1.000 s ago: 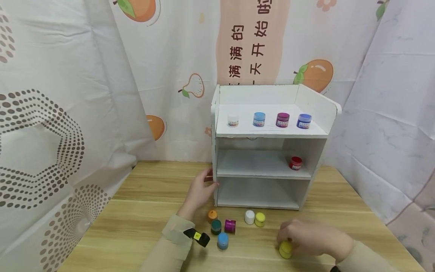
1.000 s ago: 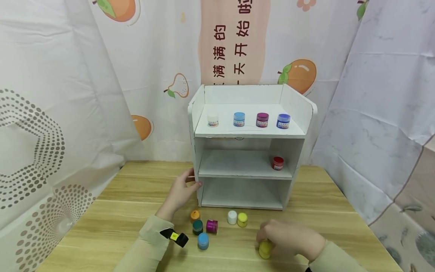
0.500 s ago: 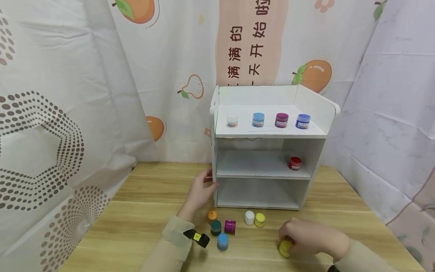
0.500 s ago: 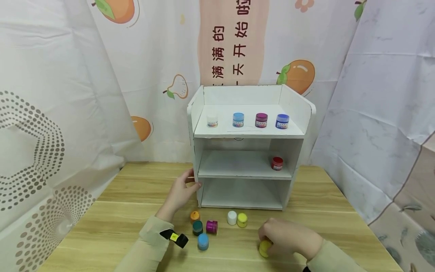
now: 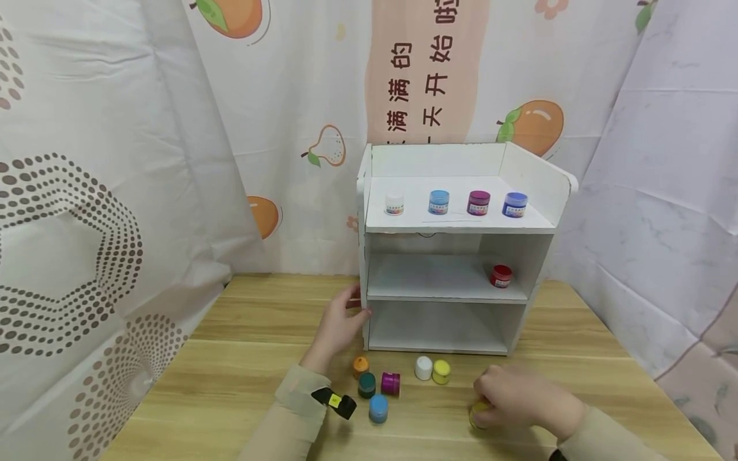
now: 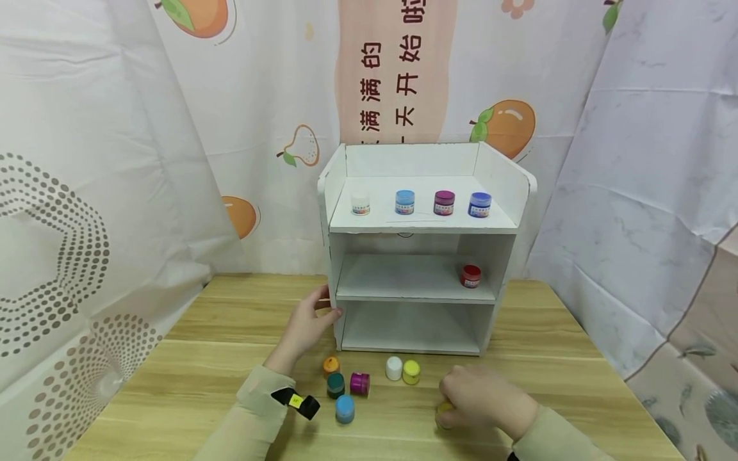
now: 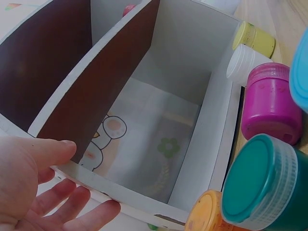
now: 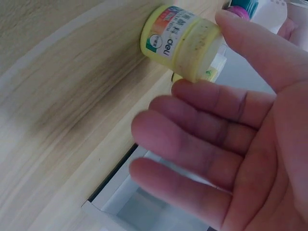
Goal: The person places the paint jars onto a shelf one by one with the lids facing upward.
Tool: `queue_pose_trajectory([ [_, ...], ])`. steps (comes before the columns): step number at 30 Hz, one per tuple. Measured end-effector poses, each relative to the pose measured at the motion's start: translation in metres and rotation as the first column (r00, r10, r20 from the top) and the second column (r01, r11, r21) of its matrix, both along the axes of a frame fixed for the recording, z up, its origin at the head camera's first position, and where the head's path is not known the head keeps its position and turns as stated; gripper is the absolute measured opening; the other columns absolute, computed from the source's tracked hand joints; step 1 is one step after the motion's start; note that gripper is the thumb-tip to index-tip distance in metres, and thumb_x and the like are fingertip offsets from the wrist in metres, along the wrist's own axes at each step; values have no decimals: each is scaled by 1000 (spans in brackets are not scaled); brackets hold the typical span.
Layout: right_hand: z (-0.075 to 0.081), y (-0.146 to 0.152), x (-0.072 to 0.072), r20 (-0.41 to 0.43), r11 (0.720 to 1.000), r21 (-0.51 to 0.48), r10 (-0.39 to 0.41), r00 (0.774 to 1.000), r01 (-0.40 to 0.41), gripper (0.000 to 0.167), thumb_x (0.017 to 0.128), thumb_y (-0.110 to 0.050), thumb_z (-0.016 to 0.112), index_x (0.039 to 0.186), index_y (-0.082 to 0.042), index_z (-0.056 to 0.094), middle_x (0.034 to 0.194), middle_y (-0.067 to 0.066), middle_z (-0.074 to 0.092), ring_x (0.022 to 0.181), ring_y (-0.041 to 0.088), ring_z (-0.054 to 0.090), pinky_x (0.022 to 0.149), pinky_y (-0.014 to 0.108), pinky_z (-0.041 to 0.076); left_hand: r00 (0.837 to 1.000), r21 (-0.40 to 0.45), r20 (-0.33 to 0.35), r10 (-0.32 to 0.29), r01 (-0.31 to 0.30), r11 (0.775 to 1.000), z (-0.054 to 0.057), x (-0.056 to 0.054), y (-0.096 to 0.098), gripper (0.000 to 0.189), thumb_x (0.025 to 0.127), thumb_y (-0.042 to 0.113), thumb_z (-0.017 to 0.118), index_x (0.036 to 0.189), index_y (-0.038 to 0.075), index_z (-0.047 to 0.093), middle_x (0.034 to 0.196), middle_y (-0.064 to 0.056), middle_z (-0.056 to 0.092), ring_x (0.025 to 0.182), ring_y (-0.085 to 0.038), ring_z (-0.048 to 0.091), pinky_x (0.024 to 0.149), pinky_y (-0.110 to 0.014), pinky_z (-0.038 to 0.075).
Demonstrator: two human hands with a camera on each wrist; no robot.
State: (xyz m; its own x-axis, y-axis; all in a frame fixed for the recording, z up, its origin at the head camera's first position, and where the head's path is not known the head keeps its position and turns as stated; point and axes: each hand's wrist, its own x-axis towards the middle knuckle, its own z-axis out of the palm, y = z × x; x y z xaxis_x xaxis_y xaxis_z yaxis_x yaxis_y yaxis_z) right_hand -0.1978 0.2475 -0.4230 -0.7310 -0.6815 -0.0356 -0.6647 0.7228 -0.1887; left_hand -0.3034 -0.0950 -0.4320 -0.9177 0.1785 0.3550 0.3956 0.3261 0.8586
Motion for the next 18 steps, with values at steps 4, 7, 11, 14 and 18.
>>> queue_pose_trajectory([
  [4,-2,0,1,-57,1000,25,-17,998,18,43,84,-43,77,61,-27,45,57,-20,35,50,-2,28,42,22,25,1000,4,-1,-3,3,1000,0,0,1,54,95,6,70,146,5,51,138,-13,58,121,-37,58,93,-44,57],
  [7,-2,0,1,-71,999,25,-27,997,28,47,88,-49,74,59,-26,44,57,-19,34,50,-1,28,42,22,24,1000,4,2,-3,3,1000,0,0,1,55,96,6,70,147,5,51,138,-13,58,121,-36,58,93,-44,57],
  [11,1,1,0,-87,999,16,-37,995,39,48,90,-55,71,61,-26,46,58,-18,34,51,0,29,44,24,26,1000,6,2,-3,3,1000,0,0,1,54,96,6,70,146,5,51,138,-13,58,121,-36,58,93,-44,57],
  [14,4,1,-1,-97,1000,3,-31,995,31,47,89,-54,72,63,-26,47,60,-18,32,52,0,28,45,23,25,1000,8,5,-2,2,1000,1,0,1,55,96,6,70,147,5,51,139,-13,57,121,-36,58,93,-44,57],
  [18,9,1,-2,-71,1000,-17,-10,997,9,44,90,-51,73,65,-27,46,62,-18,30,53,-2,28,45,22,25,1000,5,10,-1,1,1000,0,1,1,56,96,7,70,148,5,50,140,-13,56,122,-36,58,94,-43,56],
])
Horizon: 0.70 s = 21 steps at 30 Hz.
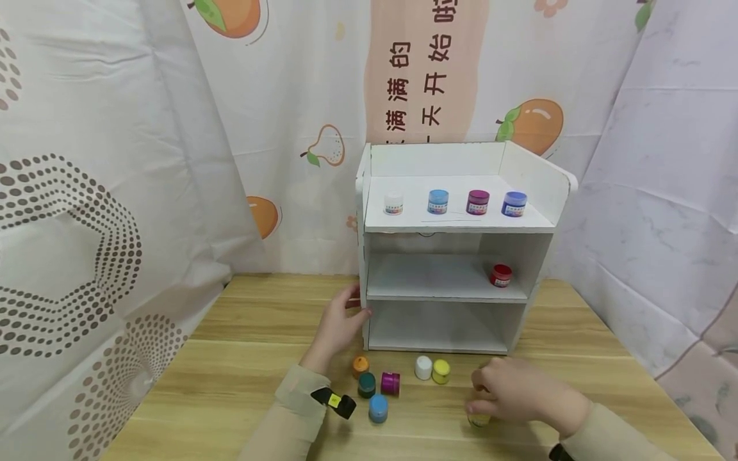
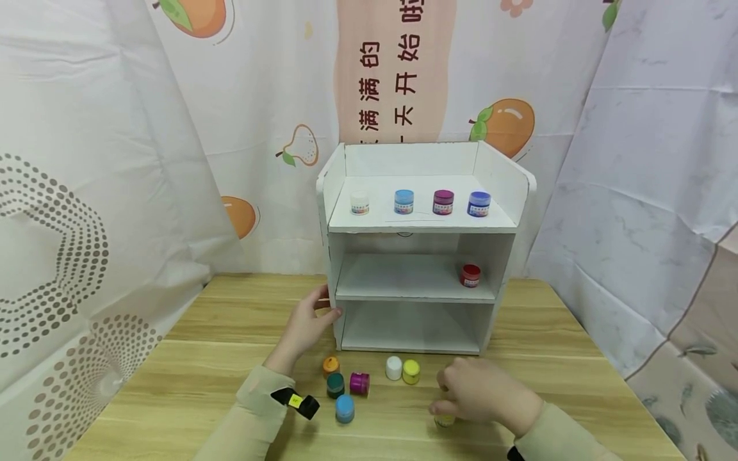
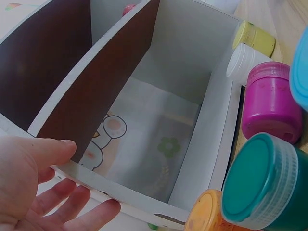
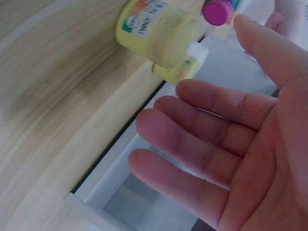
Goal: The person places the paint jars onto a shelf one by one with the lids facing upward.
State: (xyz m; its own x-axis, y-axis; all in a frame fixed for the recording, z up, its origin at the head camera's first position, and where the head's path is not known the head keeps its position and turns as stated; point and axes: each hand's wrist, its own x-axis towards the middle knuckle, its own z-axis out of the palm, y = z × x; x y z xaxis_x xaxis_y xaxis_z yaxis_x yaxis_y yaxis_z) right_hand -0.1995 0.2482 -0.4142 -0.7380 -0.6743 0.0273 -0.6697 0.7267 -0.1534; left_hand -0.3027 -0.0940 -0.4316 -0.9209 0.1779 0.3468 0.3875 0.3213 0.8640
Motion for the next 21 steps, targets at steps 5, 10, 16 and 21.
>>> queue_pose_trajectory([
  [5,4,-1,2,-10,999,-10,46,999,-46,29,85,-44,79,77,-22,62,74,-17,52,63,-2,44,51,25,43,1000,-3,-5,0,0,1000,0,0,0,55,96,7,70,147,5,50,140,-14,56,122,-37,58,94,-43,56],
  [10,4,-1,6,-71,998,10,64,995,-64,26,76,-38,85,87,-20,69,87,-12,62,71,2,56,59,29,52,1000,-5,-10,0,0,1000,-1,-1,-1,55,96,7,70,147,5,50,139,-14,57,122,-37,58,94,-43,56],
  [16,-1,1,7,-1,998,-15,69,998,-69,25,77,-32,87,90,-20,70,88,-12,61,69,-1,51,56,25,48,1000,-8,-8,0,0,1000,-1,-1,-1,55,96,9,71,147,6,51,139,-12,57,121,-36,58,93,-42,57],
  [21,-7,0,7,73,996,-51,74,995,-70,21,77,-20,86,86,-22,67,84,-17,53,68,-3,45,56,21,44,1000,-3,-8,-1,1,1000,-1,-1,-1,55,96,8,71,147,5,51,138,-13,58,121,-36,58,94,-43,57],
])
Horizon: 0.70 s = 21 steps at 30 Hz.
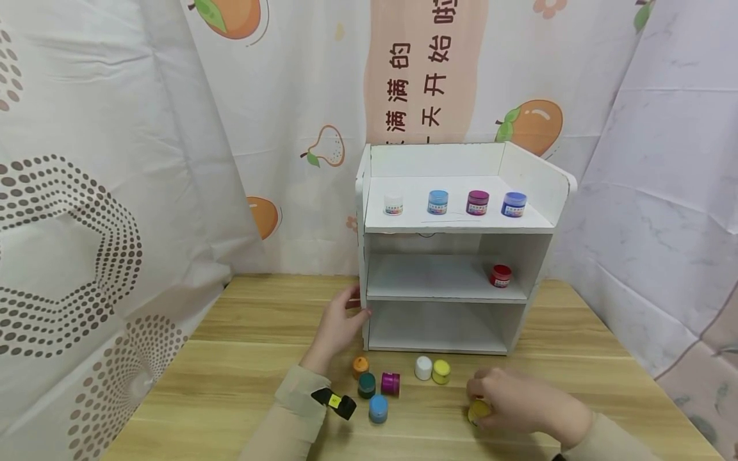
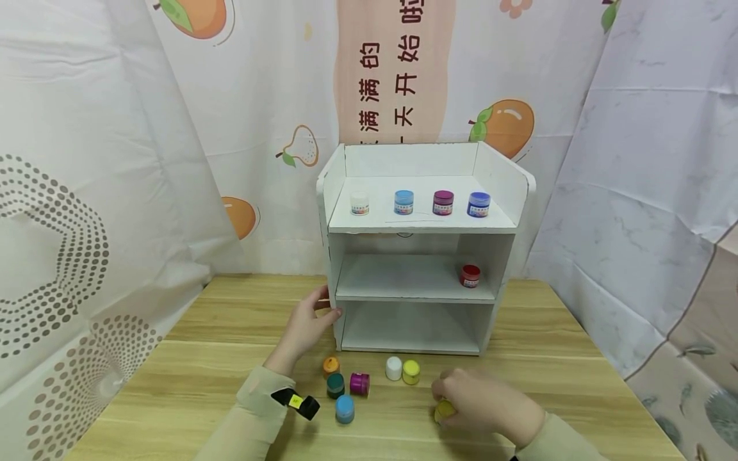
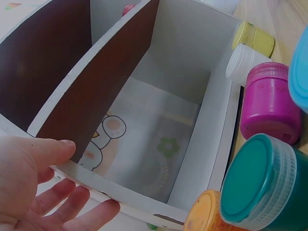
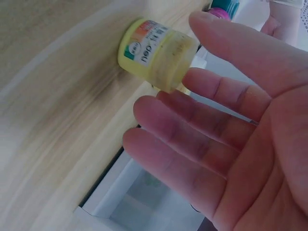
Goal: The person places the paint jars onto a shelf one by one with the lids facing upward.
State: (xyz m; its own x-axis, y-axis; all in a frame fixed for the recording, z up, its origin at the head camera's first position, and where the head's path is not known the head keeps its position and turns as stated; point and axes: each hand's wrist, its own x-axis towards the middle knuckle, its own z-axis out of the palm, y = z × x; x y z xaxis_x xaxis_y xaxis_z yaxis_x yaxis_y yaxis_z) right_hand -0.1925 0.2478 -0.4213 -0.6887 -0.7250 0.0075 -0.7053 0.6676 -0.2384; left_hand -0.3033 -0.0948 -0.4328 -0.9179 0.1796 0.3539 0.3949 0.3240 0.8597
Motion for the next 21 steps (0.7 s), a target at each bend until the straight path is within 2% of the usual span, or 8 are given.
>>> queue_pose_trajectory([
  [11,-3,-3,0,50,1000,-9,27,998,-26,22,78,-8,83,90,-20,69,88,-18,55,74,-3,48,62,22,48,1000,-4,4,5,-5,1000,0,-1,0,55,96,8,70,147,5,50,140,-13,57,122,-35,58,94,-44,56],
  [21,-1,-4,-2,33,999,-30,37,999,-36,22,79,-7,83,92,-20,70,90,-18,56,75,-3,49,62,21,49,1000,6,-6,-6,6,1000,-1,0,0,54,96,8,71,146,5,51,138,-13,58,121,-35,58,95,-46,56],
])
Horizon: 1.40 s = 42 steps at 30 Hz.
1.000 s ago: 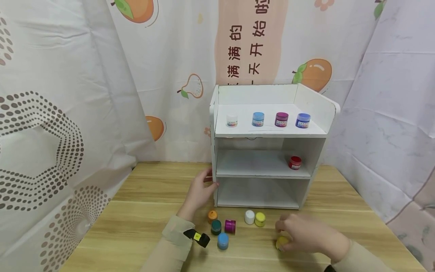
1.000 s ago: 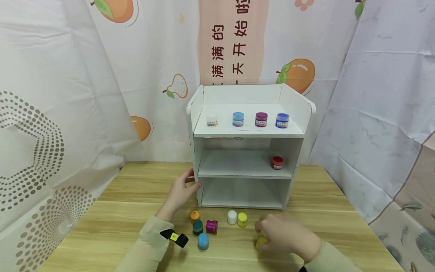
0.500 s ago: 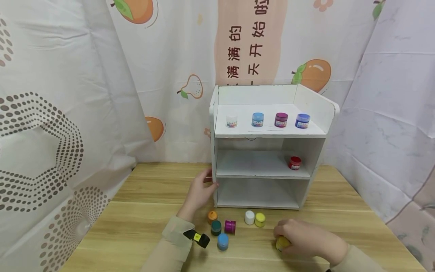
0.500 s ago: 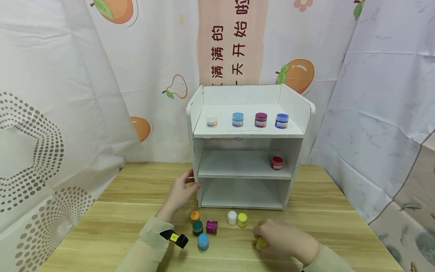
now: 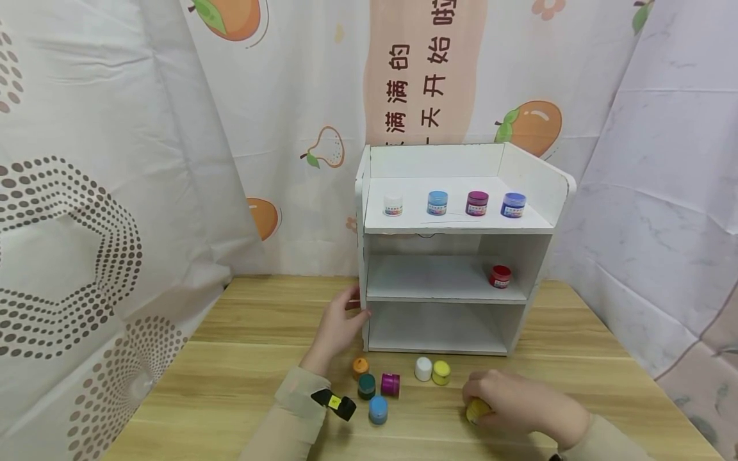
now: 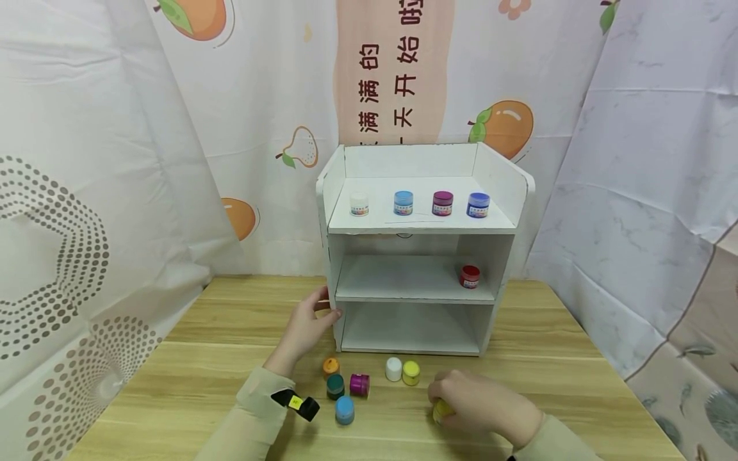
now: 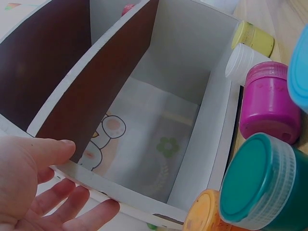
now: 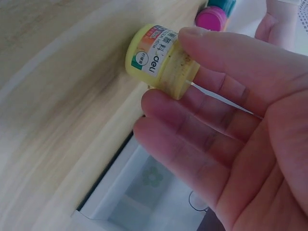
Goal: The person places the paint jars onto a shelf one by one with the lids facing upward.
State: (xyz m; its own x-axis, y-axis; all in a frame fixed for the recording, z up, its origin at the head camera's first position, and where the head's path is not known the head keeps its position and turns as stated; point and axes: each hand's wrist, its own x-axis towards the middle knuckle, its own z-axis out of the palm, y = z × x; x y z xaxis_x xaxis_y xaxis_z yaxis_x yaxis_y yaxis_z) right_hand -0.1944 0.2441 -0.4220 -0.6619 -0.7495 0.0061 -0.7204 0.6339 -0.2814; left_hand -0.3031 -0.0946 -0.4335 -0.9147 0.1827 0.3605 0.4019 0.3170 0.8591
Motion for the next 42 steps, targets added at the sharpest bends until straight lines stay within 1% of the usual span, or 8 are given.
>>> queue_pose_trajectory([
  [5,5,0,-5,-123,994,-72,76,989,-86,27,74,-3,82,88,-20,66,84,-18,54,71,-4,46,57,17,43,1000,-10,0,2,-2,1000,1,0,0,54,96,8,70,146,5,51,139,-13,57,121,-34,59,95,-44,56],
  [9,17,-1,-10,-198,988,-94,103,975,-123,29,73,-3,82,86,-21,64,82,-18,50,70,-3,44,57,17,41,1000,-20,-1,3,-3,1000,2,1,1,54,96,7,70,147,5,50,139,-13,57,121,-33,59,95,-43,56],
  [12,30,0,-12,-207,989,-101,83,975,-106,27,76,-4,84,90,-20,67,84,-17,51,72,-3,46,59,17,43,1000,-18,-3,1,-1,1000,3,1,1,55,96,7,70,147,5,50,139,-13,57,121,-33,59,95,-45,56],
  [19,60,-1,-18,-159,993,-115,14,987,-32,20,83,-7,83,98,-16,72,89,-15,58,76,1,54,62,21,51,1000,-20,0,2,-2,1000,3,1,1,54,96,7,70,147,5,50,139,-12,57,121,-33,59,94,-43,56],
  [24,80,-3,-23,-192,994,-108,-18,981,-3,24,83,-6,83,102,-16,73,96,-12,62,83,3,59,67,25,56,1000,-16,9,3,-3,1000,3,1,1,55,96,8,70,148,5,50,139,-12,57,122,-34,58,94,-43,56],
  [29,95,-5,-30,-255,992,-124,-26,967,-6,26,84,-5,82,104,-18,73,99,-13,62,85,4,59,71,29,58,1000,-12,14,9,-9,1000,2,1,0,55,96,7,70,148,5,49,139,-13,57,122,-35,58,95,-44,56],
  [33,104,-5,-37,-302,990,-142,-30,953,-14,29,83,-2,82,108,-15,73,103,-9,66,89,7,63,75,33,60,1000,-17,11,12,-12,1000,1,0,0,54,96,7,70,146,6,51,139,-13,57,122,-35,58,94,-44,56],
  [42,124,-9,-51,-415,986,-166,-90,905,22,33,80,1,84,110,-8,75,108,-2,71,94,14,67,81,39,60,1000,-20,9,10,-10,1000,1,0,0,53,96,8,70,145,5,52,138,-13,57,122,-35,58,94,-43,56],
])
